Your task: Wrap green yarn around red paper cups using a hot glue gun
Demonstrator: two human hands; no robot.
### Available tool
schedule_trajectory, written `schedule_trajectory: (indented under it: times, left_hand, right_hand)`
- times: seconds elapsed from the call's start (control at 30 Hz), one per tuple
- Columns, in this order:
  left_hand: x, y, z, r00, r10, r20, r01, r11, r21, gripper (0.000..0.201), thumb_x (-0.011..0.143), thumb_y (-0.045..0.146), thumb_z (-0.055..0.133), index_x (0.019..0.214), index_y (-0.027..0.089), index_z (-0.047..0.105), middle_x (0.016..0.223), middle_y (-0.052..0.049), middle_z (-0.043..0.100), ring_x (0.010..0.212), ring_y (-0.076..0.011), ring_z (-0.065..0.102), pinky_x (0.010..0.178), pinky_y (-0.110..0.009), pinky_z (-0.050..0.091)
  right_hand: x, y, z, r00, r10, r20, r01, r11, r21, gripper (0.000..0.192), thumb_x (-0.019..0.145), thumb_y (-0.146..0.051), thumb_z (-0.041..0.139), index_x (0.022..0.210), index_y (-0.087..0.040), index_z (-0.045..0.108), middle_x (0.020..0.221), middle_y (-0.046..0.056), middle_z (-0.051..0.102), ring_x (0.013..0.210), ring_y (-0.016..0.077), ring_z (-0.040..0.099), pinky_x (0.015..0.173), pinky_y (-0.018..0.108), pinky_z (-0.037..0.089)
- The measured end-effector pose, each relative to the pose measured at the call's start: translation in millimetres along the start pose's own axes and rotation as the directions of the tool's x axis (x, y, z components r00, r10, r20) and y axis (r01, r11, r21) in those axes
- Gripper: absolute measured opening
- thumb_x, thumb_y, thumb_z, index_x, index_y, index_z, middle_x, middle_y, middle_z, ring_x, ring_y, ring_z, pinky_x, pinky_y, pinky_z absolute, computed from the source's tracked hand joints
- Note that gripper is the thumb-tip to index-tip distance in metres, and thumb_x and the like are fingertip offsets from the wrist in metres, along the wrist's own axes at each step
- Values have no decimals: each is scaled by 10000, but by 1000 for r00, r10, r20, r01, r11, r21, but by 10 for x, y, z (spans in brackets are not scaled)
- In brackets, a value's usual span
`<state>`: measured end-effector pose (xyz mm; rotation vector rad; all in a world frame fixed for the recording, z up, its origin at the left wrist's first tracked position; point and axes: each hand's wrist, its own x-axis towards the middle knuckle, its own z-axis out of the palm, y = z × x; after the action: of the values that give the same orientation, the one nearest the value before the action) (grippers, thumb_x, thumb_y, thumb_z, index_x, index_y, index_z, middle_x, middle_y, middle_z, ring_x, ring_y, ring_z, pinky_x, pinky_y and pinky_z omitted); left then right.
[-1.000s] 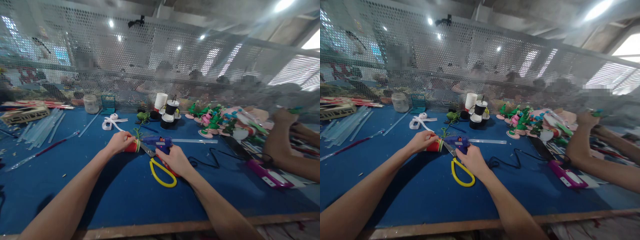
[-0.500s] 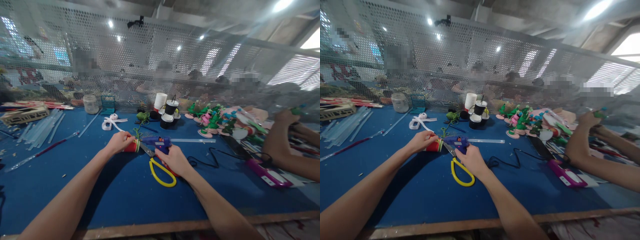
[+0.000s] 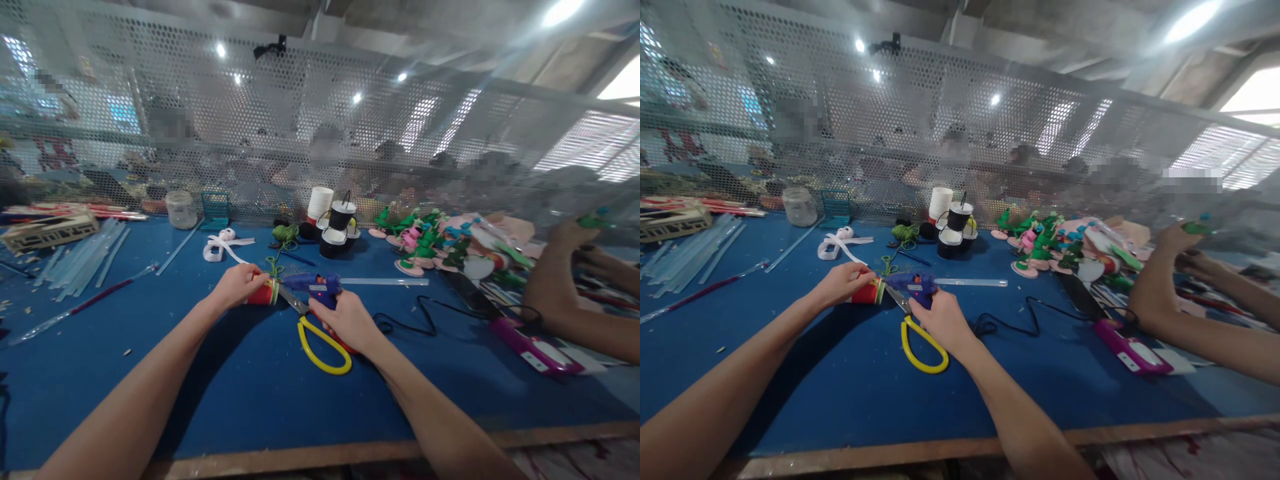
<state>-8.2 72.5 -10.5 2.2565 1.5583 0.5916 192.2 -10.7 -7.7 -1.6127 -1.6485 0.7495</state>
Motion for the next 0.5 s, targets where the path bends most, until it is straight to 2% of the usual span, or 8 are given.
schedule_trajectory:
  times: [0.1,0.23,0.43,0.5]
  left_hand:
    - [9,-2,-2,1000,-3,9,3,1000,5,413,762,442,400,885,145,660,869,-91,680,820,-225,601,704,-287,436]
    - [58,-7,-19,999,23,41,-23,1000,14,435,784,421,384,1039,164,624,1004,-80,665,917,-220,592,768,-279,435]
    - [49,7,-92,984,136,116,-145,987,73,396,818,375,363,928,146,666,955,-102,654,887,-210,586,804,-288,421]
    - [-16,5,-111,976,182,120,-195,976,100,381,823,379,371,959,155,647,982,-103,632,907,-208,571,826,-300,411]
  right_hand:
    - [1,3,5,1000,-1,-2,1,1000,4,189,722,-367,503,653,-193,477,401,-42,491,352,128,502,398,230,412]
    - [2,-9,7,1000,-16,2,16,1000,0,174,721,-356,499,651,-200,463,397,-44,485,350,130,494,400,233,407]
    - [18,-19,-16,999,-45,-13,44,998,-42,189,730,-337,489,601,-203,454,416,-35,506,390,141,530,457,246,425]
    - [29,-32,-39,998,-60,-22,59,997,-48,196,725,-327,502,582,-202,454,426,-35,515,411,139,542,469,238,426]
